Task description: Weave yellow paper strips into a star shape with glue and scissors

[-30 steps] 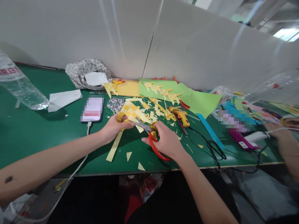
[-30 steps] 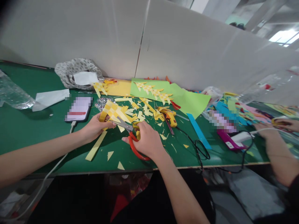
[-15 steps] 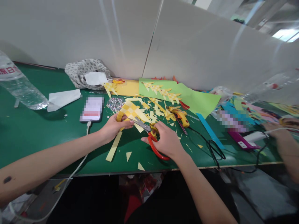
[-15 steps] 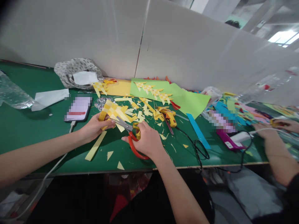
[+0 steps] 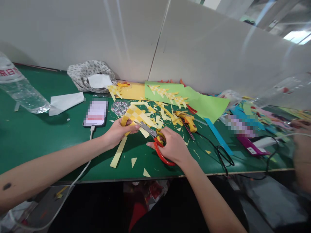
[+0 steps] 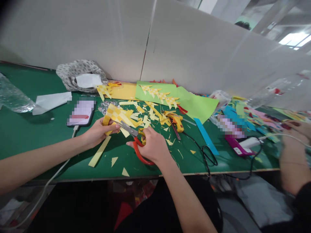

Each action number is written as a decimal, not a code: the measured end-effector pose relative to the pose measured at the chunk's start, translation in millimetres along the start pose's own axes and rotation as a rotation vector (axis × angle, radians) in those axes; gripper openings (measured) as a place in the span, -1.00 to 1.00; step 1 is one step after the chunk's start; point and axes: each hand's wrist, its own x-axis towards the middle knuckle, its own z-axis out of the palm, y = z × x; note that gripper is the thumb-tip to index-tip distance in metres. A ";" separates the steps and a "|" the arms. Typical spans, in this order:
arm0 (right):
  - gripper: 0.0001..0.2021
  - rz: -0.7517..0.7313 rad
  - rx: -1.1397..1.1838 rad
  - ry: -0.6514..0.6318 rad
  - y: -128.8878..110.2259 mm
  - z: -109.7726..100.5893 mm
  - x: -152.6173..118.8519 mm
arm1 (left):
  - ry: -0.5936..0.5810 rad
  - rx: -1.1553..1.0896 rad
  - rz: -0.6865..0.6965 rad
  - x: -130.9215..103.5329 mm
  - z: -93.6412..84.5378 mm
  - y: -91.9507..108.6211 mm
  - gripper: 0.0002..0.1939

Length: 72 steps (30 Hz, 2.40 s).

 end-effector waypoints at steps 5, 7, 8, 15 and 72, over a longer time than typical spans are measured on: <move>-0.56 -0.005 -0.025 0.005 2.0 1.0 -0.1 | -0.018 0.003 0.008 1.3 -1.7 -2.2 -0.78; -0.55 -0.004 -0.036 0.006 2.3 0.9 0.3 | -0.019 -0.002 0.011 1.3 -1.9 -2.3 -0.78; -0.55 -0.004 -0.038 0.006 2.3 0.8 0.5 | -0.020 -0.007 0.011 1.2 -1.9 -2.2 -0.78; -0.53 -0.009 -0.040 0.005 1.2 0.7 0.5 | -0.002 -0.026 0.002 -0.1 -0.3 -0.2 -0.75; -0.60 0.384 1.308 0.011 -17.6 10.5 7.6 | -0.262 0.190 -0.029 -6.5 2.8 -5.3 -0.81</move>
